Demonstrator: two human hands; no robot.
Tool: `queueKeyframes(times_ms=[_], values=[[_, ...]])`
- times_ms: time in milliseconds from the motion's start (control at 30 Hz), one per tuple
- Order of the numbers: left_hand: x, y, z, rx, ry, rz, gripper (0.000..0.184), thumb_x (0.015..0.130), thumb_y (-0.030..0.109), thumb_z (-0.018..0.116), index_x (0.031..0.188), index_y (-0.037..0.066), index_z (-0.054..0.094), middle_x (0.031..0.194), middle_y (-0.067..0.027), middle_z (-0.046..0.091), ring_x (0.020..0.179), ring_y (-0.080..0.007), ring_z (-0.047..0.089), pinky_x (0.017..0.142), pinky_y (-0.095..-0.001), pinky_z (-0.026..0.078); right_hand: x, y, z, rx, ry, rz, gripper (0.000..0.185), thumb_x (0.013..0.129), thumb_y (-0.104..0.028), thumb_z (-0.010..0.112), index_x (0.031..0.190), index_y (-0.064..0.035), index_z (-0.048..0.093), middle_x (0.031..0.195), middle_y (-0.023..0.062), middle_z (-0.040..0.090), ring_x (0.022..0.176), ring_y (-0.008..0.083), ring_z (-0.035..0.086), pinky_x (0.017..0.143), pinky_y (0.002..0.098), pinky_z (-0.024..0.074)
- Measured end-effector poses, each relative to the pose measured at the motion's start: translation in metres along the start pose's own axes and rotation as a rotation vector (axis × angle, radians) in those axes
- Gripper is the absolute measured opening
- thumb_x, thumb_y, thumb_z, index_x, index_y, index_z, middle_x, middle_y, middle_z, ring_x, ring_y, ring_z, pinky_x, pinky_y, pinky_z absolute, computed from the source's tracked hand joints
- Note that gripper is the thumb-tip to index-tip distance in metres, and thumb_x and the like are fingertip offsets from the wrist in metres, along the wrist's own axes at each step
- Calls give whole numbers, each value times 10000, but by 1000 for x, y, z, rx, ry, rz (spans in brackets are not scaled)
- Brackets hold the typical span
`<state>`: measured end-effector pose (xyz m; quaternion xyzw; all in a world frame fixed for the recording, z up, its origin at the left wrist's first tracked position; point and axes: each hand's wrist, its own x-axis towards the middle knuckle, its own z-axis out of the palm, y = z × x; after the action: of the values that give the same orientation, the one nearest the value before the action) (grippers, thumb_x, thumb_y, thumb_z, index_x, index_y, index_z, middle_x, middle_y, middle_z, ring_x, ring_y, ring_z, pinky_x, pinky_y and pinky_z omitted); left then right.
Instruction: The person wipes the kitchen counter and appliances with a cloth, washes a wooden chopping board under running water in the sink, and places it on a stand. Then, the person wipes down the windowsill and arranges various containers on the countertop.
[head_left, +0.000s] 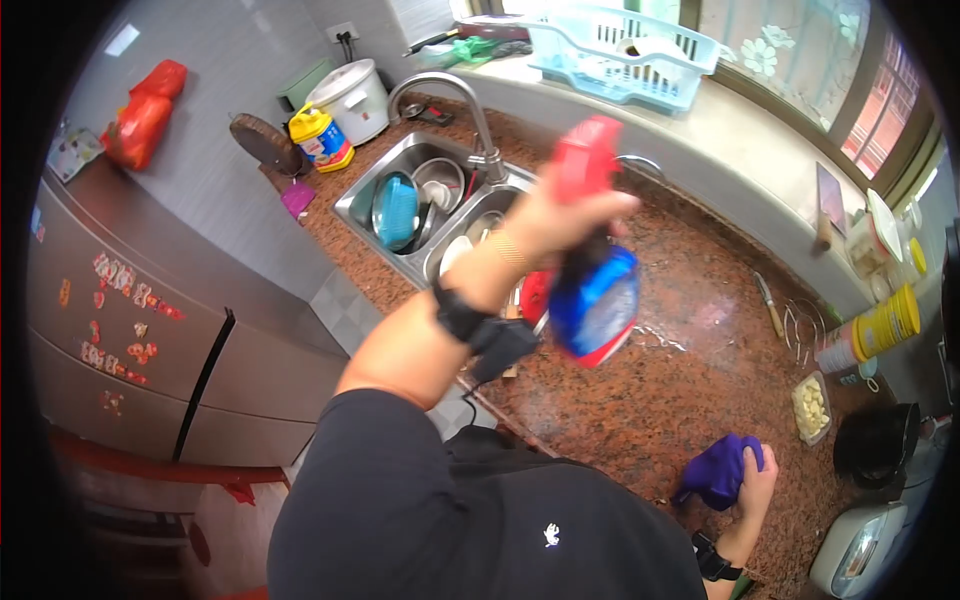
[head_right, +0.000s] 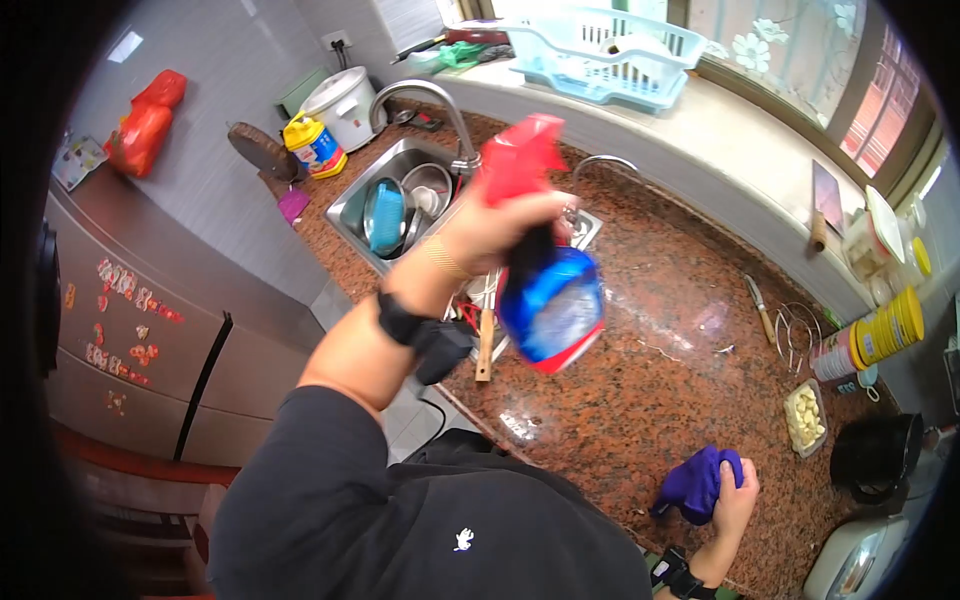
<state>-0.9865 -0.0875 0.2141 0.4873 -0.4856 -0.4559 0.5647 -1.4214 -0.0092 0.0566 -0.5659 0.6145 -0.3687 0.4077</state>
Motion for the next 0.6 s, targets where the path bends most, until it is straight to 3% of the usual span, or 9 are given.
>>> queueKeyframes(times_ms=[67, 100, 200, 333, 367, 467, 533, 567, 600], values=[[-40, 29, -63, -204, 204, -31, 141, 756, 141, 689, 777, 45, 589, 664, -34, 594, 616, -159, 615, 559, -295, 502, 3, -17, 12, 102, -32, 23, 70, 847, -82, 562, 835, -13, 554, 765, 5, 527, 715, 83, 475, 679, 238, 404], [-62, 51, -92, -188, 393, -132, 123, 752, 123, 684, 796, 58, 590, 654, -41, 597, 610, -170, 624, 551, -293, 507, 3, -17, 16, 135, -24, 39, 71, 849, -74, 554, 857, -4, 562, 783, 8, 539, 731, 86, 485, 693, 239, 409], [-103, 71, -200, -52, 688, 83, 115, 753, 105, 675, 787, 47, 582, 660, -48, 590, 565, -172, 599, 511, -293, 493, -4, -28, 28, 128, -66, 36, 90, 850, -64, 547, 894, 11, 573, 811, 13, 555, 752, 93, 499, 714, 239, 414], [-104, 32, -349, 380, 1021, 398, 311, 736, 56, 698, 993, 7, 530, 733, -39, 555, 564, -135, 562, 502, -280, 472, -14, -55, 51, 164, 6, 106, 146, 888, -83, 497, 957, 16, 581, 859, 36, 589, 779, 113, 536, 730, 257, 437], [-98, 14, -379, 454, 1093, 420, 440, 727, 43, 706, 1111, 27, 491, 775, -27, 535, 563, -115, 543, 497, -268, 460, -14, -63, 58, 124, 34, 107, 169, 898, -101, 490, 987, 11, 580, 882, 42, 599, 786, 119, 548, 736, 258, 444], [-87, -64, -508, 947, 1266, 457, 639, 692, 175, 741, 1232, 28, 433, 930, -92, 602, 768, -212, 613, 724, -323, 495, -5, -80, 68, 58, 50, 37, 200, 906, -151, 505, 1008, 8, 573, 896, 45, 597, 782, 123, 553, 745, 261, 452], [-82, -79, -520, 776, 1311, 280, 671, 681, 222, 744, 1240, 22, 434, 1043, -132, 590, 937, -253, 587, 853, -338, 450, 11, -90, 57, 167, 199, 112, 246, 918, -200, 500, 1038, 8, 556, 929, 61, 593, 792, 135, 556, 746, 272, 457], [-77, -97, -536, 921, 1338, 414, 626, 701, 223, 731, 1226, 24, 454, 1061, -141, 576, 979, -262, 564, 871, -361, 435, 19, -95, 32, 133, 120, 153, 303, 922, -268, 494, 1075, -12, 547, 976, 79, 590, 825, 164, 571, 754, 287, 469], [-78, -106, -548, 901, 1336, 399, 626, 701, 223, 731, 1226, 24, 454, 1061, -141, 576, 979, -262, 564, 871, -361, 435, 16, -132, 52, 334, 268, 218, 327, 916, -312, 492, 1081, -35, 551, 993, 89, 595, 854, 193, 591, 772, 305, 483]])
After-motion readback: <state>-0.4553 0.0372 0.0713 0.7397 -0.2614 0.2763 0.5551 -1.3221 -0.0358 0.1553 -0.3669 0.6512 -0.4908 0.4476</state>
